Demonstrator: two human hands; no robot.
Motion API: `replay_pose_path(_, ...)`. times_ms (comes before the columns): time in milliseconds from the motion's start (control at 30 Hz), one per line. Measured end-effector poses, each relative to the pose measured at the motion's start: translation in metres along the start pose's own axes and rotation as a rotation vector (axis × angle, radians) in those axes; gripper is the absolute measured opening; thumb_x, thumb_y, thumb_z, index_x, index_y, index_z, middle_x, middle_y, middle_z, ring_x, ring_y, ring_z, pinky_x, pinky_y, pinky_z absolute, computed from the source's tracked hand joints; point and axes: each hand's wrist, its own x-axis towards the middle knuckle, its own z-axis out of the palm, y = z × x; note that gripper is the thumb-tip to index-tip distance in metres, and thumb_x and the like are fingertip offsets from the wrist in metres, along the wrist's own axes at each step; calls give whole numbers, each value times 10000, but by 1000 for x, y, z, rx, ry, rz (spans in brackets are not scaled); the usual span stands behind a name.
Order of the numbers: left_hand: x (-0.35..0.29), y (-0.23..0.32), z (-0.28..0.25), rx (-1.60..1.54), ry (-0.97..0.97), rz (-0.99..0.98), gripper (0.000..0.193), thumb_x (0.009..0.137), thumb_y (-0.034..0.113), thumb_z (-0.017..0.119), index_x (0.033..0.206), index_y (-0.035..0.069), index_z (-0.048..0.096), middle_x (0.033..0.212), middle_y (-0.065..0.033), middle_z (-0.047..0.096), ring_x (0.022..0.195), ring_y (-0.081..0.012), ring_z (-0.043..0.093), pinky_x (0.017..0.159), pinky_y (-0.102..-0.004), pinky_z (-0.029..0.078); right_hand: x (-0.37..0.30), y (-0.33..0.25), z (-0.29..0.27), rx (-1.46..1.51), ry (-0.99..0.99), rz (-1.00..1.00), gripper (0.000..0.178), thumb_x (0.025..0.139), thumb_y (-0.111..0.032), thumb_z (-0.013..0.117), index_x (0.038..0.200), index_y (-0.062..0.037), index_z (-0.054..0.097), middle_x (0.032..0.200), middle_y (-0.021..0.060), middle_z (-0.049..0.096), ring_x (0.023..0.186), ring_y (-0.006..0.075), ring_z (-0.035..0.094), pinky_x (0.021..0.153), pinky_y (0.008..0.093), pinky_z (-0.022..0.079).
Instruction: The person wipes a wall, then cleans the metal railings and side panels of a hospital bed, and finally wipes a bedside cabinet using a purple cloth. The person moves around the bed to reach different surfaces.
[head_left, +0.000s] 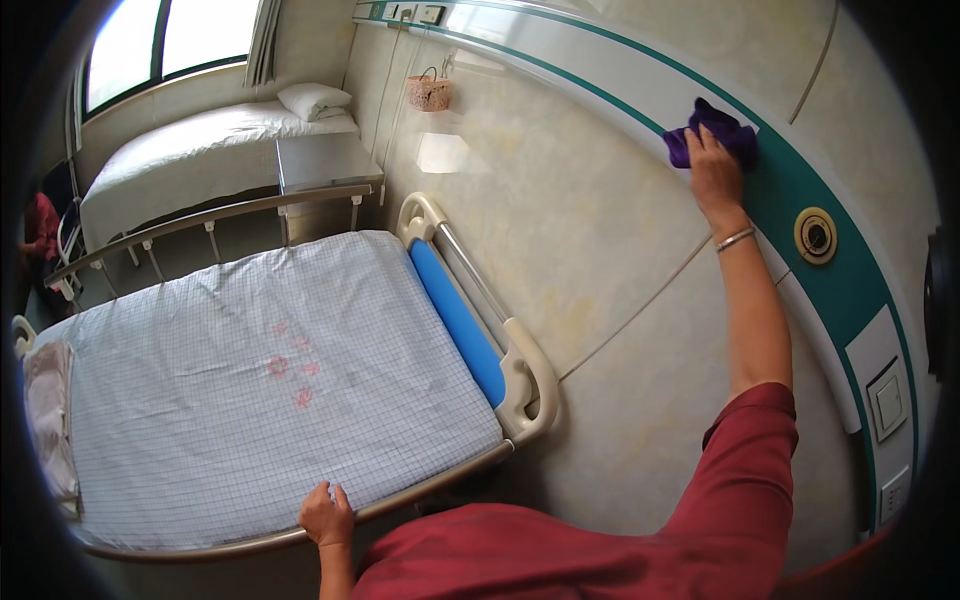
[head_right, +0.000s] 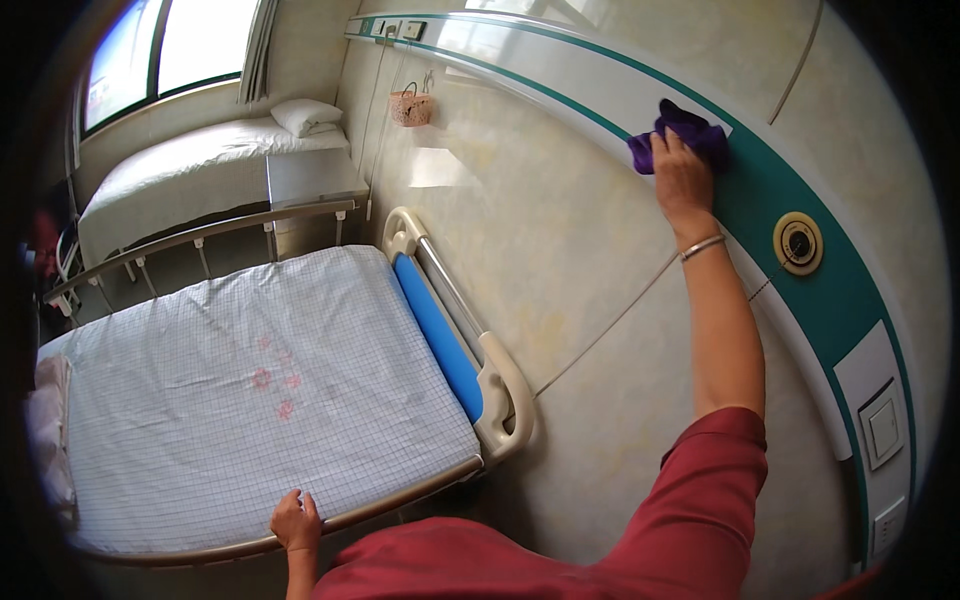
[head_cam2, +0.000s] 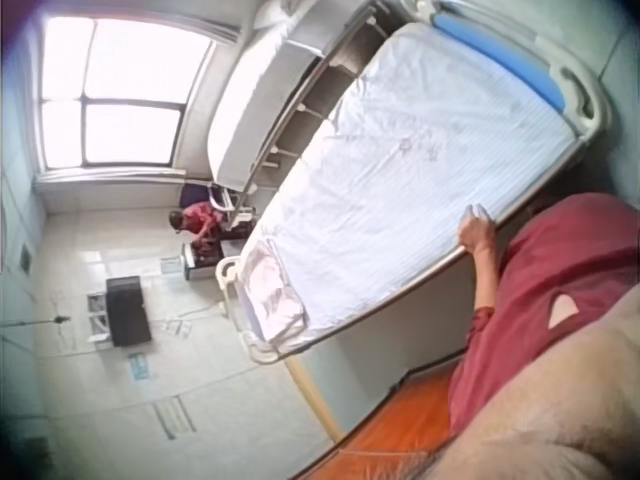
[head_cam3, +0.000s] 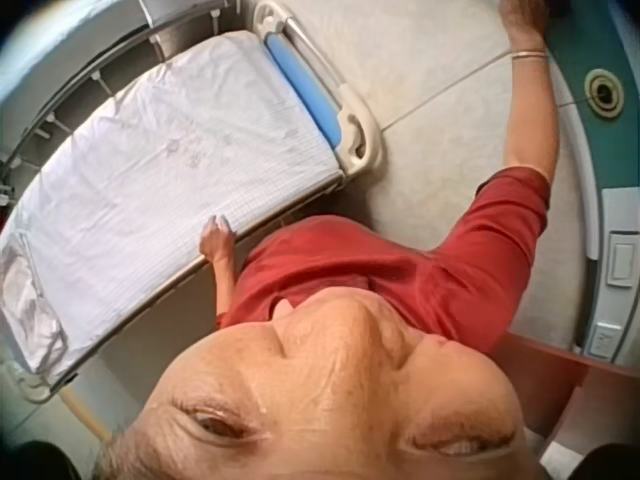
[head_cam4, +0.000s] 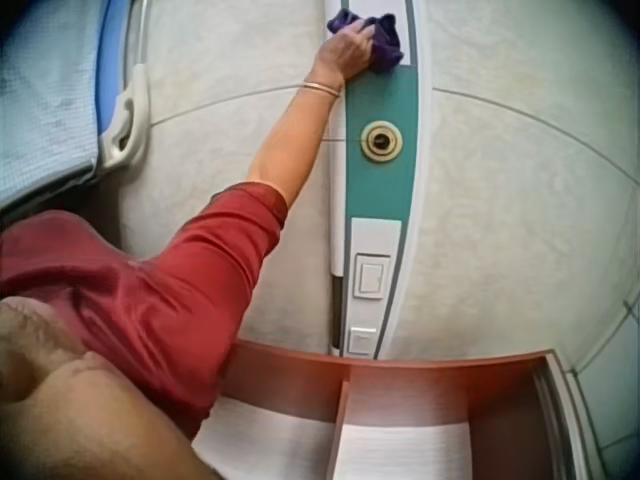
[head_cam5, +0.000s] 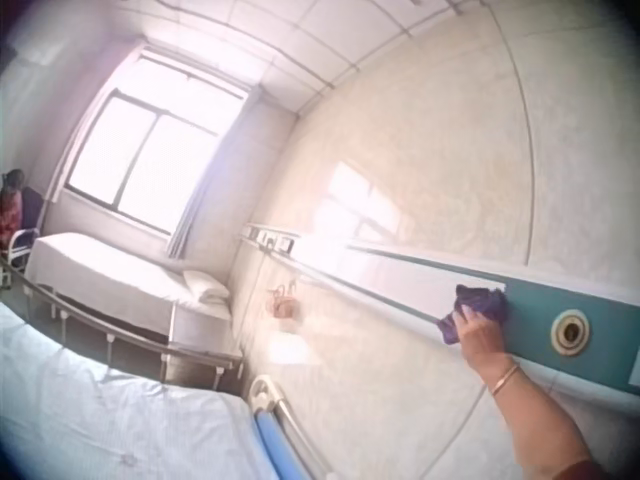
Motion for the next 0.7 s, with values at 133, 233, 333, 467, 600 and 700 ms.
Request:
replay_pose_path(133,3,3,-4,0,-15,-26,209,743,227,622,869,60,635,771,-114,628,709,-294,596,600,-403,463,27,-12,14,33,-48,-101,314,787,1,473,1078,-39,584,1186,182,535,992,292,572,839,344,467)
replay_pose_path(233,-3,-2,-3,21,-12,-58,206,742,219,623,871,60,636,762,-116,627,701,-295,596,599,-403,465,47,-2,25,-23,54,-65,275,808,-60,484,1063,-98,580,1193,111,534,1021,266,550,823,362,469)
replay_pose_path(333,3,2,-1,9,-14,-83,214,739,221,628,880,59,637,746,-110,627,700,-289,598,599,-401,466,78,-3,29,-24,119,57,296,810,-53,475,1082,-117,574,1237,100,491,1079,273,508,856,387,440)
replay_pose_path(467,-1,-8,1,13,6,-129,238,735,227,637,895,52,639,726,-95,628,699,-274,604,610,-392,468,110,-20,60,-34,79,104,287,838,-101,438,1094,-92,568,1246,118,497,1079,252,518,875,369,429)
replay_pose_path(600,-2,-1,-2,9,7,-166,237,736,220,634,895,45,641,727,-98,628,694,-275,603,618,-389,470,112,-53,86,47,19,42,286,819,-92,456,1076,-85,581,1255,120,495,1064,251,529,878,370,425)
replay_pose_path(700,-4,1,-4,30,20,-169,237,736,217,627,894,41,640,735,-106,630,701,-282,604,621,-392,471,105,-94,98,145,-87,-19,253,767,-49,522,1010,-79,584,1243,128,495,1053,259,531,884,365,423)
